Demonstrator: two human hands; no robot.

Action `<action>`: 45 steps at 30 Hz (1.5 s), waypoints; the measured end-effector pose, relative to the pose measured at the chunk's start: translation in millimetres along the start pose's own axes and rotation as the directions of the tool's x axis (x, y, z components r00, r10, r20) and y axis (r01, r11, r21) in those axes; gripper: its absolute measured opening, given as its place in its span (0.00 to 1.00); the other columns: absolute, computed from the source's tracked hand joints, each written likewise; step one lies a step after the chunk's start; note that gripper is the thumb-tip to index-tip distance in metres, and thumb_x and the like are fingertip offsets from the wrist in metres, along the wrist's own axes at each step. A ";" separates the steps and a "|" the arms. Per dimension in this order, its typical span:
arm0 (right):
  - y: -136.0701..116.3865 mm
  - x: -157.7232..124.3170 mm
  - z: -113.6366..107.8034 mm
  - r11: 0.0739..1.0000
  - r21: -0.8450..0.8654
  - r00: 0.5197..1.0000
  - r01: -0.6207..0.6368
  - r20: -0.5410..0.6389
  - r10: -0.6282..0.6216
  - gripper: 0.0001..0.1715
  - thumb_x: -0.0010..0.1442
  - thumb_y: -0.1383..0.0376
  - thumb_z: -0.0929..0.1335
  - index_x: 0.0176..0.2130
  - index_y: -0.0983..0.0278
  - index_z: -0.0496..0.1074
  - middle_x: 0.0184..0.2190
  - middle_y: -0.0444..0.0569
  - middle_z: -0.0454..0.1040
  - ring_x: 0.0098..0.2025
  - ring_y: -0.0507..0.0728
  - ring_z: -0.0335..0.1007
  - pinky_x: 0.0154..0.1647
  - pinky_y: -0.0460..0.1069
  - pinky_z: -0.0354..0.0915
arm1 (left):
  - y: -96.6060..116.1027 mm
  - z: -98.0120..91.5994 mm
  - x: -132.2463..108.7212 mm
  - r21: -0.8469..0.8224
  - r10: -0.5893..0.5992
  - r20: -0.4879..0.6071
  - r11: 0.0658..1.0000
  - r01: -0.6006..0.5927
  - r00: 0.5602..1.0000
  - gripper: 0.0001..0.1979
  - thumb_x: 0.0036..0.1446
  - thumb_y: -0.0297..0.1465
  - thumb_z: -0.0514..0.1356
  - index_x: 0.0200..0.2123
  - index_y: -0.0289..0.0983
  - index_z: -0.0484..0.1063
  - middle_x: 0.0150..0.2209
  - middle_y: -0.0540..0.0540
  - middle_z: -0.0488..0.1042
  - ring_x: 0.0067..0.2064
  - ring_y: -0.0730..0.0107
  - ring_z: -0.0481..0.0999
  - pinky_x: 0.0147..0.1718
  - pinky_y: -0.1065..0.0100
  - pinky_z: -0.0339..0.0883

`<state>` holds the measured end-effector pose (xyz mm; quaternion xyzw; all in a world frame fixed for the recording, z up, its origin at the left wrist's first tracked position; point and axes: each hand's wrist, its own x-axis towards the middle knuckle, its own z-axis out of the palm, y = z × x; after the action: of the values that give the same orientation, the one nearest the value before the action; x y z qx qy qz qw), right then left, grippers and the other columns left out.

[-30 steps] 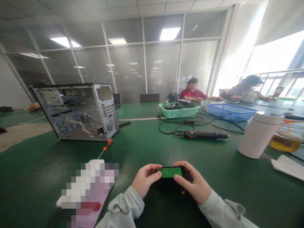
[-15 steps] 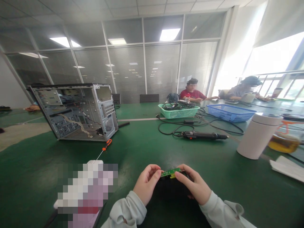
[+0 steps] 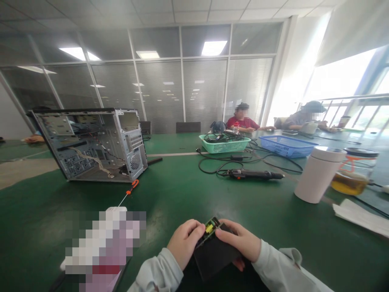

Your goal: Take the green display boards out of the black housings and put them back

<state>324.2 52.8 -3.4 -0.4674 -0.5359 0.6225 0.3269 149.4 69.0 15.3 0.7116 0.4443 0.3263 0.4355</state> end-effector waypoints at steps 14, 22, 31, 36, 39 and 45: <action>-11.0 -5.5 -10.1 0.862 0.391 0.946 -0.322 0.171 0.275 0.36 0.59 0.43 0.55 0.31 0.73 0.68 0.17 0.53 0.69 0.17 0.54 0.68 0.11 0.39 0.59 | -14.1 -14.4 16.1 -0.779 -0.368 0.023 0.576 0.248 0.929 0.20 0.55 0.37 0.46 0.38 0.28 0.70 0.16 0.50 0.67 0.14 0.76 0.63 0.15 0.74 0.52; -12.2 -6.5 -11.1 0.632 0.730 0.955 -0.260 0.098 0.281 0.40 0.61 0.41 0.47 0.35 0.69 0.67 0.22 0.50 0.70 0.21 0.53 0.69 0.21 0.43 0.62 | -9.9 -13.6 13.5 -0.781 -0.378 0.003 0.578 0.239 0.926 0.20 0.54 0.36 0.47 0.37 0.28 0.71 0.18 0.47 0.69 0.16 0.75 0.65 0.17 0.73 0.55; -16.3 -8.0 -2.7 0.630 0.713 0.949 -0.307 0.177 0.262 0.43 0.61 0.41 0.44 0.32 0.70 0.66 0.26 0.53 0.71 0.23 0.55 0.70 0.22 0.45 0.64 | -12.6 -12.6 14.4 -0.785 -0.402 -0.012 0.570 0.240 0.916 0.20 0.55 0.37 0.47 0.37 0.29 0.72 0.18 0.48 0.70 0.17 0.76 0.66 0.16 0.74 0.57; -14.8 -6.3 -8.8 0.868 0.495 0.970 -0.032 -0.194 0.146 0.30 0.53 0.46 0.67 0.41 0.68 0.62 0.37 0.53 0.70 0.32 0.56 0.71 0.27 0.44 0.66 | -11.1 -12.4 14.2 -0.791 -0.408 -0.006 0.561 0.245 0.913 0.21 0.57 0.36 0.44 0.40 0.28 0.70 0.18 0.48 0.70 0.17 0.76 0.66 0.16 0.75 0.57; -14.8 -8.7 -25.1 0.957 0.075 0.837 0.279 -0.507 -0.205 0.38 0.40 0.48 0.75 0.42 0.65 0.61 0.39 0.54 0.69 0.37 0.60 0.68 0.31 0.48 0.67 | -9.4 -12.8 14.2 -0.793 -0.415 -0.007 0.557 0.248 0.910 0.22 0.58 0.35 0.42 0.41 0.27 0.70 0.17 0.48 0.70 0.16 0.76 0.66 0.16 0.75 0.56; 14.7 -58.7 -101.8 0.892 -0.422 0.595 0.159 -0.680 -0.428 0.35 0.41 0.46 0.72 0.42 0.63 0.64 0.41 0.58 0.68 0.42 0.66 0.65 0.38 0.58 0.63 | -11.1 -12.8 19.0 -0.809 -0.438 0.027 0.518 0.277 0.899 0.25 0.60 0.34 0.38 0.40 0.24 0.70 0.15 0.48 0.68 0.14 0.75 0.65 0.14 0.75 0.55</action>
<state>441.0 33.2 -2.9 -0.6336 -0.5124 0.2108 0.5400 142.1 93.2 11.9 0.3014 0.4258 0.4553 0.7215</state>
